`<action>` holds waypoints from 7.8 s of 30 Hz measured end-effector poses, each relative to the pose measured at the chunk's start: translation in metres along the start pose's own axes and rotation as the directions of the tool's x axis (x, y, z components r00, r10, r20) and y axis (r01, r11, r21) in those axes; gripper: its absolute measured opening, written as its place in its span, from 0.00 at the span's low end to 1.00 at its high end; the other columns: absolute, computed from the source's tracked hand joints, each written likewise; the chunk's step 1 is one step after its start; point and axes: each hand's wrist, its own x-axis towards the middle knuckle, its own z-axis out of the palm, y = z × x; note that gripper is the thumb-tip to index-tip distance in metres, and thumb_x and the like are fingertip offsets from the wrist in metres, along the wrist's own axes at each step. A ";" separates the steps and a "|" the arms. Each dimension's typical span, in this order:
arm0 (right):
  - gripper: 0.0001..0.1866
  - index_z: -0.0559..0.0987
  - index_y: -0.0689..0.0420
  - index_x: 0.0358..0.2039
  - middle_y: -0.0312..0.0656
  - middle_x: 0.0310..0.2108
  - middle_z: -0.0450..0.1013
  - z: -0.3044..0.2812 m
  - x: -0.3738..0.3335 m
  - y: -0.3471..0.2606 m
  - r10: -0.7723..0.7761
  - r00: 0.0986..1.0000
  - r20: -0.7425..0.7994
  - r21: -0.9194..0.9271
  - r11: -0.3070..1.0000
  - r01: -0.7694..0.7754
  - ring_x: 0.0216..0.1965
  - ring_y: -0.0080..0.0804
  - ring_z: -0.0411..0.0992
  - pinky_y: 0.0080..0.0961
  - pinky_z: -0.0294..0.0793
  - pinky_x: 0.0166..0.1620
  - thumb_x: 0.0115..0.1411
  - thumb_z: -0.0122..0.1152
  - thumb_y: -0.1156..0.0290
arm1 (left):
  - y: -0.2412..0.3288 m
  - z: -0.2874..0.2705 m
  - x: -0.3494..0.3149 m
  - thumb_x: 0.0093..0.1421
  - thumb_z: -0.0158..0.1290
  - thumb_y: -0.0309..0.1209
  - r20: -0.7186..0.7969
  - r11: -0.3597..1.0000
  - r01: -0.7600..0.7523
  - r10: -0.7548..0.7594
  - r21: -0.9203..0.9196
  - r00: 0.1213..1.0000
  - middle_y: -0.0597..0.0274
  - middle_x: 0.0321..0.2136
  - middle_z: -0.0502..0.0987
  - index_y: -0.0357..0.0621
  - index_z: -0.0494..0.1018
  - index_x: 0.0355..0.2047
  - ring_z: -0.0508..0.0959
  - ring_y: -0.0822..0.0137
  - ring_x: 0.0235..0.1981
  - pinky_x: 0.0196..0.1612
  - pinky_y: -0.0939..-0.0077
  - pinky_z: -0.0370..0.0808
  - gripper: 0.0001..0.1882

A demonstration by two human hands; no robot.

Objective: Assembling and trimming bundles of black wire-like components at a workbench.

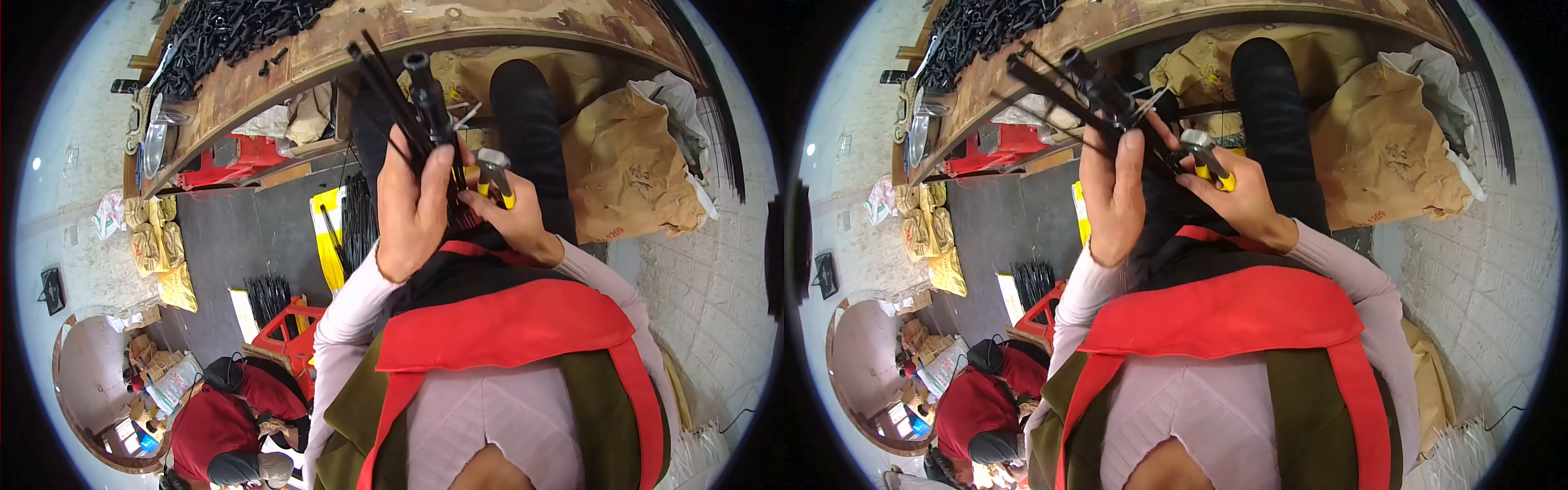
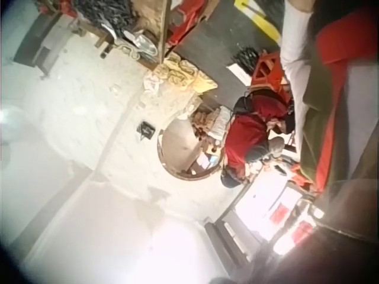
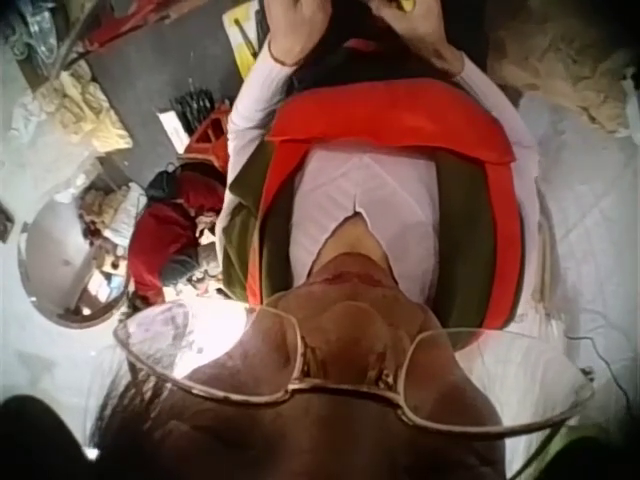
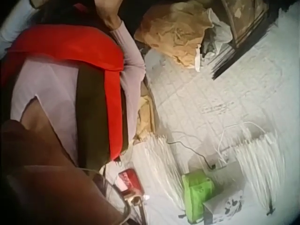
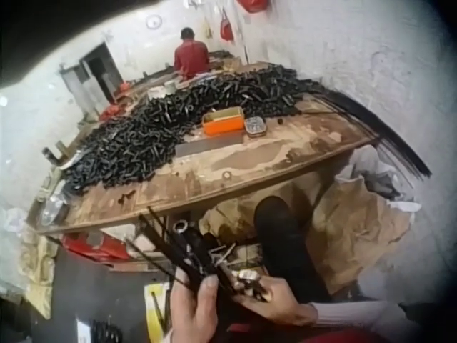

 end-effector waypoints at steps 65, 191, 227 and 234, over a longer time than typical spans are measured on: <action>0.20 0.70 0.62 0.55 0.34 0.24 0.69 -0.062 0.035 -0.129 -0.012 0.992 0.125 -0.104 0.994 0.025 0.23 0.18 0.66 0.16 0.64 0.28 0.64 0.53 0.71 | -0.036 -0.015 0.031 0.62 0.56 0.23 0.226 0.959 0.272 -0.249 -0.075 0.942 0.67 0.28 0.76 0.35 0.72 0.38 0.76 0.77 0.29 0.34 0.82 0.72 0.06; 0.15 0.77 0.61 0.49 0.38 0.39 0.78 -0.033 0.137 -0.098 -0.090 0.921 0.378 -0.327 0.918 0.224 0.41 0.21 0.74 0.20 0.72 0.44 0.69 0.51 0.65 | -0.054 -0.044 0.038 0.70 0.46 0.32 -0.004 0.916 0.166 -0.180 -0.366 0.984 0.58 0.34 0.76 0.38 0.63 0.48 0.77 0.70 0.32 0.39 0.76 0.75 0.12; 0.08 0.75 0.66 0.43 0.43 0.36 0.71 0.003 0.121 -0.055 -0.267 0.909 0.319 0.336 0.929 0.155 0.32 0.29 0.75 0.25 0.77 0.34 0.65 0.54 0.80 | -0.055 -0.046 0.037 0.68 0.46 0.52 0.318 0.771 0.233 -0.041 -0.593 0.947 0.62 0.27 0.71 0.36 0.68 0.45 0.71 0.68 0.30 0.41 0.71 0.70 0.27; 0.08 0.75 0.67 0.43 0.44 0.36 0.71 0.002 0.115 -0.067 -0.292 0.912 0.287 0.380 0.909 0.172 0.31 0.34 0.76 0.29 0.79 0.28 0.65 0.53 0.80 | -0.056 -0.042 0.043 0.70 0.41 0.50 0.220 0.814 0.205 -0.098 -0.543 0.971 0.61 0.31 0.73 0.38 0.67 0.49 0.74 0.68 0.32 0.40 0.73 0.72 0.25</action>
